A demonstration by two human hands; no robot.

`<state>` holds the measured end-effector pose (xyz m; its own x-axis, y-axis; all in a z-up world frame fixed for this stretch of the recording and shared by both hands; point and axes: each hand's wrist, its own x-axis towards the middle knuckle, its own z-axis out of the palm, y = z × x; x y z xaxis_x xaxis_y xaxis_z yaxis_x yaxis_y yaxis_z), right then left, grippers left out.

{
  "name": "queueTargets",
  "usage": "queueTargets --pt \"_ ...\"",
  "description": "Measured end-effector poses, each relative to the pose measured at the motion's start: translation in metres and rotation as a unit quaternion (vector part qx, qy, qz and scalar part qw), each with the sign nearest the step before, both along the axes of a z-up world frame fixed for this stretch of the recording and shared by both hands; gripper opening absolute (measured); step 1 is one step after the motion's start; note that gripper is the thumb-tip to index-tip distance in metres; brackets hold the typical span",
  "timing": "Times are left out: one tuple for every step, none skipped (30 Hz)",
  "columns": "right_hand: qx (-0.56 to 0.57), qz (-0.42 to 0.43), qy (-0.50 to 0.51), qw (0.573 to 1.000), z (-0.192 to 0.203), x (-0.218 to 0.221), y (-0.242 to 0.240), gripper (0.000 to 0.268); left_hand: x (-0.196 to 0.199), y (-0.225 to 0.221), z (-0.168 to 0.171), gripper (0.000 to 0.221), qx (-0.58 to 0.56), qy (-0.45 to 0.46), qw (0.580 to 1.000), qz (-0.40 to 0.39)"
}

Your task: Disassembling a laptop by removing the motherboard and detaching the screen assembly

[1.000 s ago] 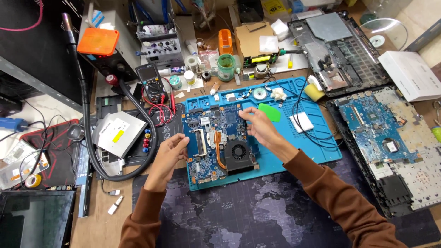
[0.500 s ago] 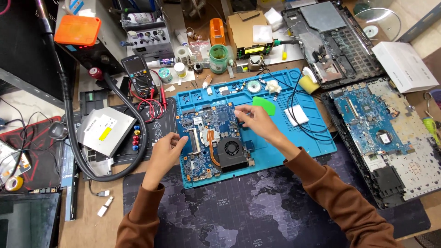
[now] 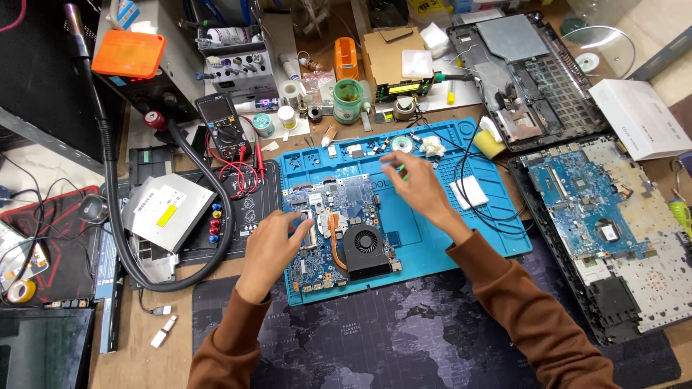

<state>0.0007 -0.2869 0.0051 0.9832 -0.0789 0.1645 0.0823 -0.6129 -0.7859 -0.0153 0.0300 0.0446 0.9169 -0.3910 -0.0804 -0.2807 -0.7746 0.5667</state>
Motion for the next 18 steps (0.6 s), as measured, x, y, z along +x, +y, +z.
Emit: queueTargets --pt "-0.001 0.0 0.0 1.0 0.001 0.007 -0.005 0.022 0.003 -0.005 -0.002 0.05 -0.001 0.0 1.0 0.0" --pt "-0.045 -0.003 -0.033 0.998 0.001 0.014 -0.009 0.021 0.005 -0.009 -0.004 0.048 -0.025 -0.006 1.0 -0.008" --pt "-0.09 -0.007 -0.066 0.994 0.002 0.02 -0.013 0.02 0.006 -0.014 -0.005 0.046 -0.049 -0.012 0.999 -0.016" --pt "-0.09 -0.007 -0.065 0.994 0.011 0.02 -0.011 0.02 0.01 -0.019 -0.007 0.046 -0.049 -0.011 0.999 -0.016" --pt "-0.131 -0.004 -0.092 0.987 0.02 0.02 -0.009 0.022 0.013 -0.024 -0.008 0.043 -0.071 -0.018 0.997 -0.027" --pt "-0.172 0.001 -0.116 0.978 0.026 0.016 -0.006 0.024 0.011 -0.029 -0.011 0.04 -0.093 -0.021 0.995 -0.036" --pt "-0.171 0.003 -0.112 0.979 0.015 0.02 -0.011 0.024 0.004 -0.034 -0.007 0.04 -0.093 -0.017 0.995 -0.034" --pt "-0.192 0.014 -0.123 0.974 0.008 0.032 -0.02 0.024 0.007 -0.042 0.0 0.039 -0.108 0.0 0.994 -0.027" --pt "-0.212 0.024 -0.133 0.968 0.002 0.043 -0.028 0.026 0.009 -0.05 0.007 0.038 -0.123 0.018 0.992 -0.02" --pt "-0.214 0.023 -0.14 0.966 0.0 0.05 -0.031 0.026 0.013 -0.053 0.015 0.038 -0.124 0.011 0.992 -0.021" --pt "-0.253 0.016 -0.139 0.957 -0.003 0.057 -0.033 0.025 0.016 -0.057 0.022 0.036 -0.134 -0.013 0.99 -0.033" --pt "-0.288 0.01 -0.125 0.949 -0.013 0.055 -0.034 0.025 0.014 -0.059 0.024 0.033 -0.141 -0.024 0.989 -0.047" --pt "-0.286 0.01 -0.12 0.951 -0.021 0.059 -0.038 0.025 0.017 -0.061 0.017 0.033 -0.139 -0.018 0.989 -0.047" --pt "-0.329 0.013 -0.128 0.935 -0.027 0.064 -0.042 0.02 0.019 -0.064 0.01 0.032 -0.153 -0.028 0.986 -0.058" --pt "-0.372 0.017 -0.136 0.918 -0.032 0.068 -0.046 0.016 0.021 -0.066 0.004 0.031 -0.168 -0.037 0.983 -0.069" --pt "-0.37 0.018 -0.135 0.919 -0.033 0.062 -0.042 0.016 0.016 -0.068 0.0 0.031 -0.167 -0.035 0.983 -0.068" --pt "-0.391 0.026 -0.138 0.91 -0.031 0.056 -0.038 0.019 0.01 -0.071 -0.002 0.03 -0.19 -0.018 0.979 -0.072" --pt "-0.414 0.026 -0.156 0.897 -0.019 0.064 -0.038 0.023 0.018 -0.076 0.002 0.028 -0.215 -0.017 0.973 -0.082"
